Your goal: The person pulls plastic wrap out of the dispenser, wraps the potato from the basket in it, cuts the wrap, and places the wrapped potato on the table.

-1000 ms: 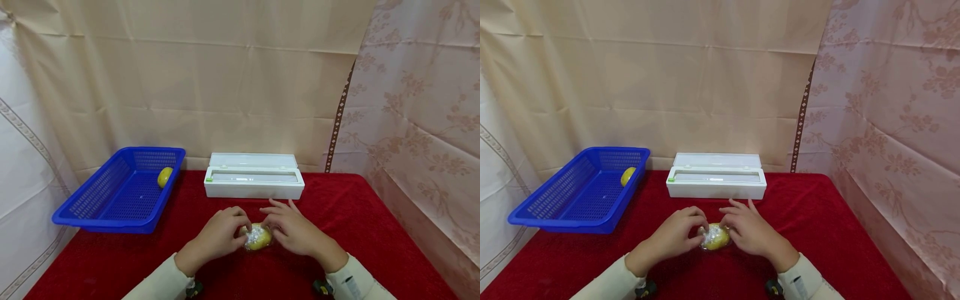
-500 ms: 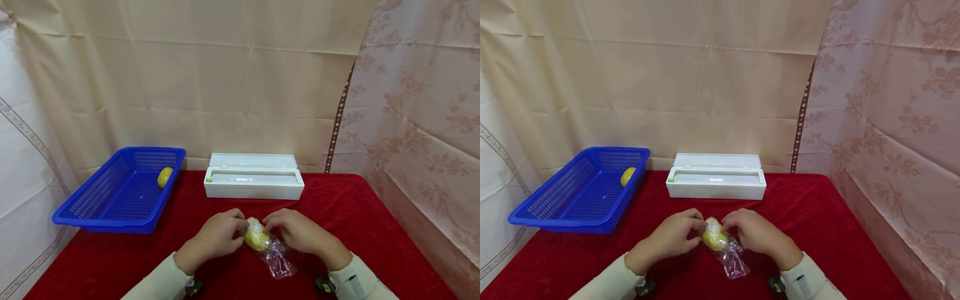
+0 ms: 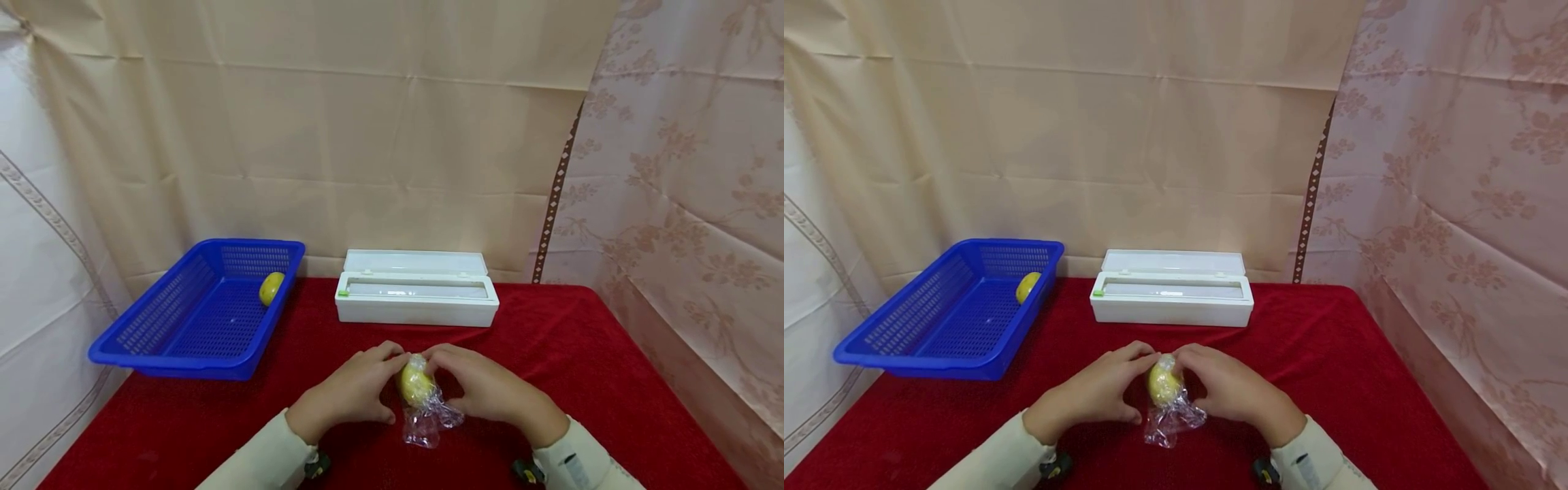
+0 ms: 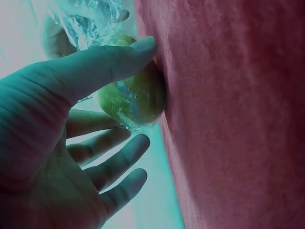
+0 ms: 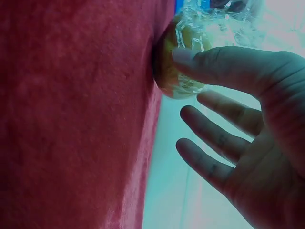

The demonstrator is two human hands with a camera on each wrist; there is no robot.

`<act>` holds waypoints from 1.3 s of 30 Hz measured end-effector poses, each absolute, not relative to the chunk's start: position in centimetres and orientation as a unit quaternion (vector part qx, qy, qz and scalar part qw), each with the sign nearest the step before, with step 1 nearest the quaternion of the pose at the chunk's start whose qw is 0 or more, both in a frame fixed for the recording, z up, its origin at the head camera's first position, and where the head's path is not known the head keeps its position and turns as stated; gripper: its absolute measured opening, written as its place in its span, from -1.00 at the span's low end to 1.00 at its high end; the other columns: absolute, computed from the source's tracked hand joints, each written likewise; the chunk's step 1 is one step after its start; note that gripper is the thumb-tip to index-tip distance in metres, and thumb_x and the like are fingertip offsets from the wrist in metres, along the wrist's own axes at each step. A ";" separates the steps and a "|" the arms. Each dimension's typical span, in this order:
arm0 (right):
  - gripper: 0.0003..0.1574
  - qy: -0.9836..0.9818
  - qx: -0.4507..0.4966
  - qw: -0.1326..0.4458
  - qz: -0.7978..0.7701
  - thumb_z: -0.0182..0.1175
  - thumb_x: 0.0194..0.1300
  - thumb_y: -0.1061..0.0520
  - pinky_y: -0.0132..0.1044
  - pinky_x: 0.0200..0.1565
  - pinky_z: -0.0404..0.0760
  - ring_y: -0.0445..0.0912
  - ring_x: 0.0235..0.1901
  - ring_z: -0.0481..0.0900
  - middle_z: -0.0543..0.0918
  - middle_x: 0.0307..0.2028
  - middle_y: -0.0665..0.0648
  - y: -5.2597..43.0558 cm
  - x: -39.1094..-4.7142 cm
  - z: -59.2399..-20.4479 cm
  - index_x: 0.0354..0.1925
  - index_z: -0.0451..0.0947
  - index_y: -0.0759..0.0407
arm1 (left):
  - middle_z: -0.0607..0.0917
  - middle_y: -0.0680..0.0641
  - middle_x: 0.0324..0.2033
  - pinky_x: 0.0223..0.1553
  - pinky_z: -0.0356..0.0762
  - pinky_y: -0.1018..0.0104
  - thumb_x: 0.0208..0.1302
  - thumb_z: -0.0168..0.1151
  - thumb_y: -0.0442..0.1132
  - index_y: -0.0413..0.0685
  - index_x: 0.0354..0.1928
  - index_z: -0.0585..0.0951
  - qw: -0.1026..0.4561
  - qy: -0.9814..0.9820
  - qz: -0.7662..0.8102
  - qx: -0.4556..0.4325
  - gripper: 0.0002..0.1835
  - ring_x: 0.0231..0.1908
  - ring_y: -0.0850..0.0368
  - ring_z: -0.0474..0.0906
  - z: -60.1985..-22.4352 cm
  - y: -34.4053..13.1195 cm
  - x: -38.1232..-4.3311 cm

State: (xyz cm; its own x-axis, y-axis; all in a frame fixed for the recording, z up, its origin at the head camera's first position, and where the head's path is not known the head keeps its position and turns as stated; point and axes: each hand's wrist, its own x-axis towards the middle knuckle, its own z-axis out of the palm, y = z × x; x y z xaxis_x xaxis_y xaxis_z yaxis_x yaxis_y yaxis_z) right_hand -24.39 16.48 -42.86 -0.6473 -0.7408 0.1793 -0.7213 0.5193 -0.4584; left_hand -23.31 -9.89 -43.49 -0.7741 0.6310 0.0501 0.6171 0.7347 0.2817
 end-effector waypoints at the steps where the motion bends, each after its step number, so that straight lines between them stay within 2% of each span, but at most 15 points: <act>1: -0.35 0.872 -0.420 0.014 -0.252 0.63 0.02 0.15 -0.11 0.32 0.53 -0.20 0.28 0.52 0.59 0.23 -0.17 16.4 -24.3 -42.9 0.01 0.52 -0.18 | 0.47 0.05 0.34 0.25 0.53 0.02 -0.09 0.72 0.06 0.05 0.51 0.41 0.025 0.931 0.143 0.334 0.07 0.24 0.11 0.50 -43.6 -9.9 -23.3; 6: -0.27 0.881 -0.414 -0.008 -0.229 0.69 -0.06 -0.10 -0.22 0.27 0.55 -0.31 0.21 0.51 0.57 0.17 -0.24 16.0 -23.9 -43.0 0.01 0.49 -0.20 | 0.47 0.03 0.34 0.24 0.53 0.04 0.01 0.62 0.18 0.01 0.52 0.39 0.021 0.931 0.145 0.334 0.04 0.23 0.14 0.50 -43.8 -9.7 -23.3; 12: -0.29 0.883 -0.416 -0.016 -0.216 0.65 -0.02 -0.16 -0.24 0.21 0.57 -0.32 0.12 0.52 0.58 0.10 -0.24 15.7 -23.6 -42.6 0.03 0.50 -0.16 | 0.47 0.02 0.38 0.28 0.52 0.05 0.09 0.55 0.23 0.02 0.54 0.33 0.033 0.929 0.163 0.332 0.03 0.27 0.11 0.50 -43.5 -9.5 -22.8; 17: -0.45 0.884 -0.413 -0.011 -0.219 0.41 0.22 -0.38 -0.25 0.16 0.59 -0.32 0.04 0.56 0.61 0.03 -0.27 15.7 -23.5 -42.5 0.04 0.54 -0.20 | 0.56 0.16 0.25 0.22 0.56 0.21 0.10 0.52 0.29 0.14 0.42 0.41 0.049 0.911 0.225 0.341 -0.10 0.17 0.30 0.53 -43.3 -9.6 -22.8; 20: -0.42 0.892 -0.400 -0.010 -0.213 0.26 0.31 -0.46 -0.21 0.17 0.60 -0.34 0.06 0.57 0.62 0.03 -0.29 15.8 -23.5 -42.4 0.10 0.56 -0.21 | 0.58 0.20 0.22 0.21 0.57 0.25 0.10 0.46 0.38 0.15 0.40 0.44 0.060 0.902 0.257 0.343 -0.11 0.16 0.36 0.52 -43.2 -9.9 -22.9; 25: -0.40 0.897 -0.391 -0.015 -0.206 0.16 0.40 -0.44 -0.14 0.19 0.61 -0.33 0.08 0.58 0.63 0.03 -0.31 15.8 -23.4 -42.4 0.21 0.56 -0.18 | 0.60 0.17 0.25 0.26 0.55 0.18 0.15 0.38 0.43 0.12 0.42 0.49 0.062 0.895 0.274 0.348 -0.12 0.21 0.31 0.53 -42.9 -10.2 -23.1; 28: -0.48 0.894 -0.396 -0.023 -0.207 0.17 0.45 -0.36 -0.15 0.17 0.61 -0.33 0.06 0.59 0.64 0.00 -0.31 15.8 -23.5 -42.5 0.19 0.57 -0.16 | 0.64 0.18 0.23 0.24 0.57 0.19 0.21 0.35 0.40 0.15 0.39 0.54 0.052 0.893 0.279 0.349 -0.20 0.20 0.31 0.55 -43.0 -10.2 -23.3; 35: -0.70 0.901 -0.383 -0.052 -0.199 0.29 0.44 -0.12 -0.17 0.12 0.63 -0.30 -0.01 0.62 0.65 -0.08 -0.30 15.6 -23.7 -42.9 0.08 0.62 -0.16 | 0.74 0.24 0.04 0.11 0.62 0.27 0.26 0.43 0.23 0.20 0.16 0.71 0.036 0.897 0.300 0.322 -0.49 0.03 0.38 0.61 -43.3 -10.1 -23.8; 39: -0.68 0.908 -0.362 -0.070 -0.199 0.36 0.38 -0.07 -0.18 0.03 0.65 -0.26 -0.07 0.65 0.66 -0.14 -0.24 15.3 -23.6 -43.1 0.06 0.58 -0.14 | 0.76 0.28 -0.06 0.08 0.63 0.28 0.23 0.48 0.15 0.21 0.07 0.76 0.033 0.900 0.318 0.297 -0.58 -0.02 0.41 0.63 -43.4 -9.9 -23.9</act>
